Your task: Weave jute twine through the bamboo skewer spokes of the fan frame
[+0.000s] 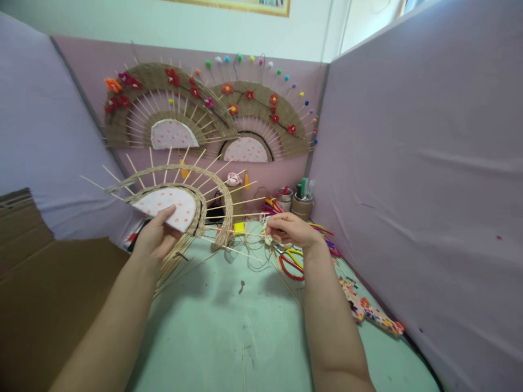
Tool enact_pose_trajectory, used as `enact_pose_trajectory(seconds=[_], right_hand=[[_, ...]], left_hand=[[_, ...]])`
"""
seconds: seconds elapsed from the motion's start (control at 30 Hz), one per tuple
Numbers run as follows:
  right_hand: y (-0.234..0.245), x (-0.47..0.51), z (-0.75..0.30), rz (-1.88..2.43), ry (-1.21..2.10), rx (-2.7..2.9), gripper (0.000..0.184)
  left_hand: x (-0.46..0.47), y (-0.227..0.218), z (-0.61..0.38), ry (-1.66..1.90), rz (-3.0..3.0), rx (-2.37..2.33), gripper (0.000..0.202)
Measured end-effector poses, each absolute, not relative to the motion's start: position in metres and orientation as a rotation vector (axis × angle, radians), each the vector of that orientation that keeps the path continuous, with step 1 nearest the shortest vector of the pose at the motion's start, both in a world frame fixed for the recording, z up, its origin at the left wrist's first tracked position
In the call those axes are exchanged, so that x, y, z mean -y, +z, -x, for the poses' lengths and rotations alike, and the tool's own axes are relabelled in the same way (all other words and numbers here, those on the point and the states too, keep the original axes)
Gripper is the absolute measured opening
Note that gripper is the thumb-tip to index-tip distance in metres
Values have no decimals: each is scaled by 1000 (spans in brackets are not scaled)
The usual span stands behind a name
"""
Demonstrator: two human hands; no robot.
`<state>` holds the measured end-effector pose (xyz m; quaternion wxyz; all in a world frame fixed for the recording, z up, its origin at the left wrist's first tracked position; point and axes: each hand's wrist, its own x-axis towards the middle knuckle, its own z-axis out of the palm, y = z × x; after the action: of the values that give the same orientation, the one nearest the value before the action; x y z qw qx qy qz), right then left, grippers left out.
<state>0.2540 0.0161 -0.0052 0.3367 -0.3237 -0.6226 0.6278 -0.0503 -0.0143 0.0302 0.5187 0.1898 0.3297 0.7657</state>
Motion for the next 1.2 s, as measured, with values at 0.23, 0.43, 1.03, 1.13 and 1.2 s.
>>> enact_pose_trajectory(seconds=[0.23,0.43,1.03,1.13,1.2], right_hand=[[-4,-12,-262,810,1579,1877,29],[3,-4,-262,730,1577,1852,32],[-26,-22,-169,858,1609,1495,31],[-35,-25,-148,788,1515,1278,34],[-38,-29,-142,805,1434,1162,33]], left_hand=[[12,28,54,1891,-423,-750,27],[12,28,55,1901,-404,-745,31],[21,25,27,1756,-430,-759,24],[22,21,18,1717,-416,-738,25],[22,20,16,1718,-391,-716,27]])
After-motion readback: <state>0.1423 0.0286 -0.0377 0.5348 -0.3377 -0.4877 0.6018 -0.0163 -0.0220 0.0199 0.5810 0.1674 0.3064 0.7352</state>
